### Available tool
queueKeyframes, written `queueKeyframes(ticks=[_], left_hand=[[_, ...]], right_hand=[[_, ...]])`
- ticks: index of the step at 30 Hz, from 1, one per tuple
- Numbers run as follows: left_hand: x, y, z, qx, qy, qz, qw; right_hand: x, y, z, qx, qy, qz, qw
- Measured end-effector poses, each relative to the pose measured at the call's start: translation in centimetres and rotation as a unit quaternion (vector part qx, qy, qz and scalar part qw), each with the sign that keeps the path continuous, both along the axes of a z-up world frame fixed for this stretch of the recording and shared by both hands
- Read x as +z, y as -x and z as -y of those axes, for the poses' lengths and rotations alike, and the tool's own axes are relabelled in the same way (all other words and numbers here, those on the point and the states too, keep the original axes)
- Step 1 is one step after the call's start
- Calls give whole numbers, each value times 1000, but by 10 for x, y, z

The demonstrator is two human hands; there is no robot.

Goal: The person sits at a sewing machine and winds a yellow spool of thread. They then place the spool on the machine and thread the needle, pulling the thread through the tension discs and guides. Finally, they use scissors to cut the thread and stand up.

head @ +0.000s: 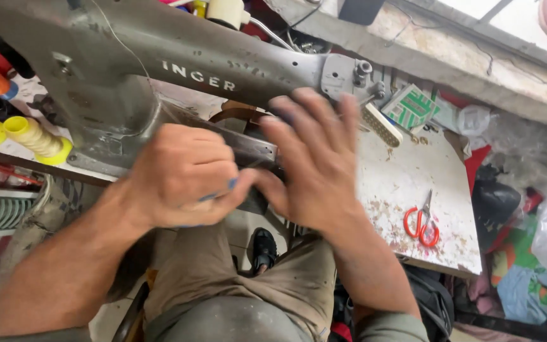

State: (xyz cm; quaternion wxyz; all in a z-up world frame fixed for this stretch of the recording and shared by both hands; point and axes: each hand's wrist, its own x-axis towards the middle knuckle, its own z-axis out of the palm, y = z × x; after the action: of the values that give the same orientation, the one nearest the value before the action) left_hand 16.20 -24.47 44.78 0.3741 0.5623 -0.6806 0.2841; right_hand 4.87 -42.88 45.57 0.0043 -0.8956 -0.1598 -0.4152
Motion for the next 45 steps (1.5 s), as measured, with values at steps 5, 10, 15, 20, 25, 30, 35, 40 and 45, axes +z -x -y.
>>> queueKeyframes(ticks=[5,10,15,20,25,30,35,40,45], left_hand=[[7,7,-65,15,-58,-59,996],[-18,14,-127,58,-136,-58,987],[-55,-17,-171,121,-107,-92,983],[-34,4,-140,149,-75,-104,980],[-47,5,-109,143,-154,-76,975],[-32,10,-128,112,-114,-77,984],[-73,-14,-188,229,115,-184,949],[-151,-45,-198,398,167,-292,853],[-227,-102,-177,549,51,-429,716]], right_hand=[[-39,-1,-80,129,-93,-32,987],[-49,18,-84,265,-183,-232,918],[-26,11,-8,35,-44,-34,998],[-128,18,-85,421,-362,-188,810],[-202,38,-151,502,-407,-447,618],[-225,50,-76,357,-321,-512,712],[-279,119,33,-215,-436,-477,732],[-345,199,91,-407,-126,-512,746],[-303,183,49,-364,-216,-551,719]])
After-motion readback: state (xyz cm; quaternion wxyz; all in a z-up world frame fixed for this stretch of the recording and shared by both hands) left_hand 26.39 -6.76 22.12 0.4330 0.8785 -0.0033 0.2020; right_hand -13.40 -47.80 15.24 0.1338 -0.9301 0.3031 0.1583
